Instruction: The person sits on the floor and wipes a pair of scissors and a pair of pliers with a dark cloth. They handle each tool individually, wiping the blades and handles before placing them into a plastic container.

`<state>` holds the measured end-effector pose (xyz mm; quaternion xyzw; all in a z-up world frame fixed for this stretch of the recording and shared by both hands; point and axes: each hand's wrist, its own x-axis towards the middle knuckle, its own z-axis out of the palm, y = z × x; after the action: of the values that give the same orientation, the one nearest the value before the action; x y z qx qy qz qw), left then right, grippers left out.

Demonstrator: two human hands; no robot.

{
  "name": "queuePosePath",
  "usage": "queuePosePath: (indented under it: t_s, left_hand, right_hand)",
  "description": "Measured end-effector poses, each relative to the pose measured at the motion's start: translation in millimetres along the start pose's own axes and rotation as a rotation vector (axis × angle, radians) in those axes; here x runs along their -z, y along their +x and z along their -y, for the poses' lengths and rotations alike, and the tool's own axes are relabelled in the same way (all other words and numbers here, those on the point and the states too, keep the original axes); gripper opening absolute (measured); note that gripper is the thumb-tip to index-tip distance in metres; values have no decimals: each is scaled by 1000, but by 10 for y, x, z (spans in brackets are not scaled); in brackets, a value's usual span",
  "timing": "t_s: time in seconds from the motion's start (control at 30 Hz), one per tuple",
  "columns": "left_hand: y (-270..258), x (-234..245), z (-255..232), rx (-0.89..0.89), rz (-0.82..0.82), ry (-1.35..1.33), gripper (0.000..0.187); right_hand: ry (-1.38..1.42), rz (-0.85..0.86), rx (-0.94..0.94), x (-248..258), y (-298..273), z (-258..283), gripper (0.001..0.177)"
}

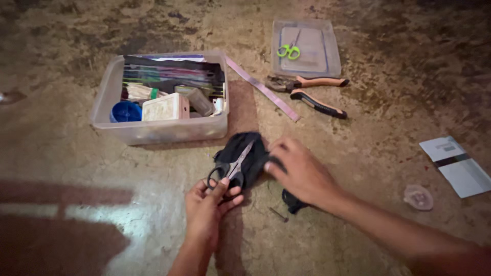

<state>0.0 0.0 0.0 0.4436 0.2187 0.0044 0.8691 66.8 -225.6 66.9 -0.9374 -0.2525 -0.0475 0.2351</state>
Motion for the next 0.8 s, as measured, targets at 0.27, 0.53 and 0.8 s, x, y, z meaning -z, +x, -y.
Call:
queuePosePath:
  t_s: [0.27, 0.53, 0.8]
  left_hand:
    - [-68, -82, -37, 2, -43, -19, 18]
    - [-19, 4, -83, 55, 74, -30, 11]
    - [47, 0, -43, 86, -9, -68, 10]
  right_hand:
    - [647, -416, -190, 301, 106, 434, 25]
    - [92, -225, 331, -403, 260, 731, 23]
    - [160, -229, 155, -521, 478, 737, 30]
